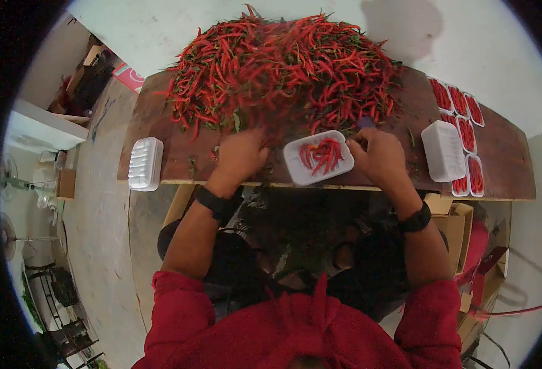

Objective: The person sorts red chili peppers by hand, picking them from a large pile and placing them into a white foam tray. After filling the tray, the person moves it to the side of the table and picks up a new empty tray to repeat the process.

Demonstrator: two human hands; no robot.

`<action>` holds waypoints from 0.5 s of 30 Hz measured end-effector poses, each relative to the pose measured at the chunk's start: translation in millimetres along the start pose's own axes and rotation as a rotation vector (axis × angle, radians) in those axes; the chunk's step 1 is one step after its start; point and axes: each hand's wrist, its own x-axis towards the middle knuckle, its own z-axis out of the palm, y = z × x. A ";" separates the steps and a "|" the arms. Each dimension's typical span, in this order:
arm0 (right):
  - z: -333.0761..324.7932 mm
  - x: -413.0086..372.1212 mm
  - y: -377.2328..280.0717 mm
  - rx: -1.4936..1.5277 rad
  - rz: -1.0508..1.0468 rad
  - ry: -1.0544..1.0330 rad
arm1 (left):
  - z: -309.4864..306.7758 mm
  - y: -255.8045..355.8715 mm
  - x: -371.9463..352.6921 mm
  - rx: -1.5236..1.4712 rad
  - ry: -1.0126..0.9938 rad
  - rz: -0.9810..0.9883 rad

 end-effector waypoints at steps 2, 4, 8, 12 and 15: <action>1.2 0.9 -1.1 -0.010 -0.024 0.001 | 4.8 -2.4 -1.7 0.000 0.001 0.009; 4.3 1.3 0.0 -0.011 -0.040 0.001 | 1.3 1.0 -1.7 0.001 0.003 0.021; 5.7 -0.9 -3.4 0.003 -0.033 -0.011 | 3.6 3.5 -2.0 0.028 -0.054 -0.057; 7.1 -1.7 -1.9 0.001 -0.062 0.006 | 1.3 -8.1 -1.5 0.025 0.012 -0.068; 5.9 -0.5 -3.0 -0.012 -0.024 -0.087 | 5.6 -14.0 -2.3 0.035 0.214 -0.053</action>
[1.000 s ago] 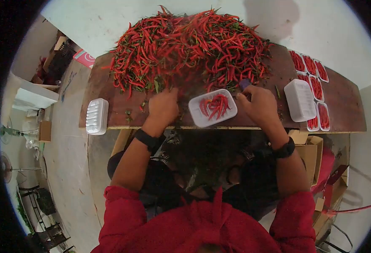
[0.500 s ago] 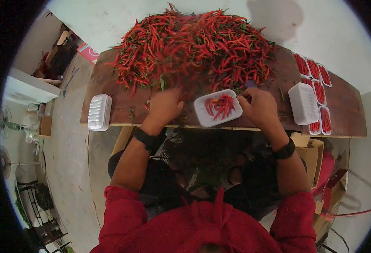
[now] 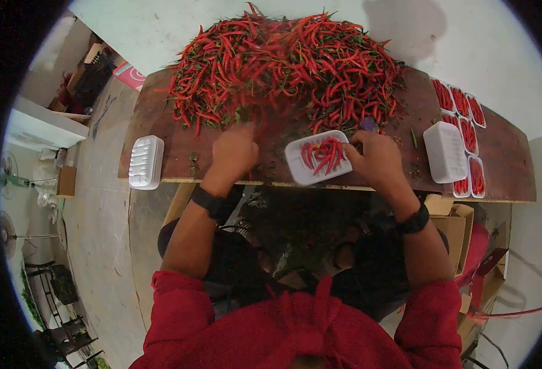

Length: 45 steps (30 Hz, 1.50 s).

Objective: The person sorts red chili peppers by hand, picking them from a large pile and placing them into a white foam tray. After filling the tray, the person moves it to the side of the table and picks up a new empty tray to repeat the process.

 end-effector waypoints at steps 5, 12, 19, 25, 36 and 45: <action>-1.0 -1.1 -2.2 0.038 -0.072 0.106 | -8.5 -0.8 1.4 -0.030 0.006 -0.029; -6.0 -0.5 -2.9 0.008 -0.022 0.070 | -6.9 -4.7 3.3 -0.060 0.037 -0.028; -1.0 -0.7 -1.2 0.054 -0.033 0.062 | -23.0 -5.1 2.1 -0.169 0.168 0.021; 17.3 -11.2 -21.5 0.413 -0.195 -0.091 | -32.3 28.8 -3.9 -0.897 -0.206 -0.240; 41.3 -22.2 -33.6 0.556 -0.180 -0.268 | -23.3 53.3 -18.7 -1.135 -0.344 -0.161; 45.6 -26.3 -23.7 0.490 -0.200 -0.189 | -12.9 55.3 -28.2 -0.917 -0.534 0.050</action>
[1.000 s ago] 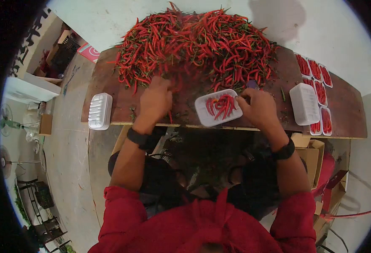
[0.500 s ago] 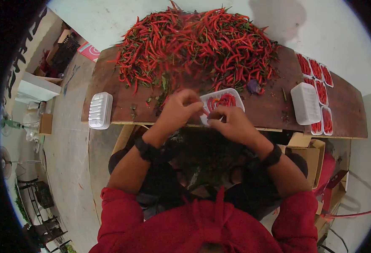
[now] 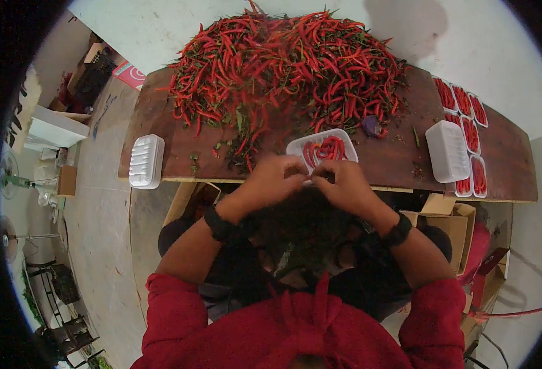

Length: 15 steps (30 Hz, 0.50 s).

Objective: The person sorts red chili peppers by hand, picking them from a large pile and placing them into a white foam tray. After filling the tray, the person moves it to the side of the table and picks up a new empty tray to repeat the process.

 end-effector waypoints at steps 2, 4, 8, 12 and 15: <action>-0.7 -3.4 -1.8 -0.023 0.032 -0.012 | 5.1 -1.0 -1.0 0.034 -0.014 -0.001; 1.2 -5.0 0.7 -0.014 0.032 -0.008 | 6.9 0.5 -1.8 0.068 -0.027 -0.001; 0.3 -5.6 0.3 -0.048 0.061 -0.001 | 7.5 1.7 -1.3 0.102 0.009 0.016; -2.7 -4.2 4.0 -0.087 0.018 0.054 | -0.4 10.0 1.0 0.156 0.095 0.034; -11.6 -2.5 4.5 -0.001 0.009 0.144 | -9.0 11.0 7.8 0.294 0.227 0.100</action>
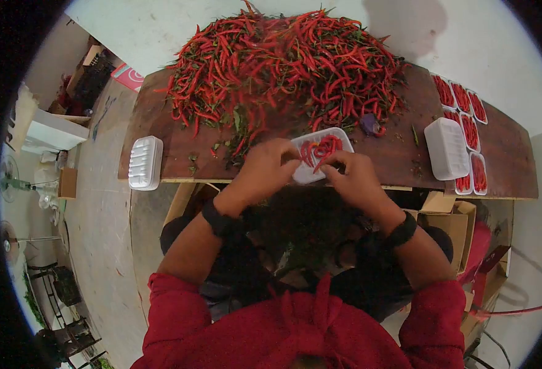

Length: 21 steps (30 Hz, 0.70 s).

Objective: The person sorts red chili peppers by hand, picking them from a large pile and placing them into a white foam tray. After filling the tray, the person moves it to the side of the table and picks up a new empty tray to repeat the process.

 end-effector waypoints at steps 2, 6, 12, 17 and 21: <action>-6.0 0.2 0.4 -0.048 0.062 0.026 | -2.3 -1.6 7.0 0.046 0.031 0.014; -10.7 -1.4 7.5 -0.101 0.024 0.078 | 2.9 -1.3 16.5 0.114 0.063 0.018; -19.7 -3.0 6.0 -0.085 0.024 0.086 | 10.7 0.6 24.1 0.099 0.058 0.075; -25.8 -2.7 0.7 -0.020 0.063 0.099 | 14.1 1.0 27.7 0.167 0.039 0.064; -31.0 -3.0 1.1 -0.053 0.046 0.102 | 18.6 -2.0 31.6 0.167 0.024 0.058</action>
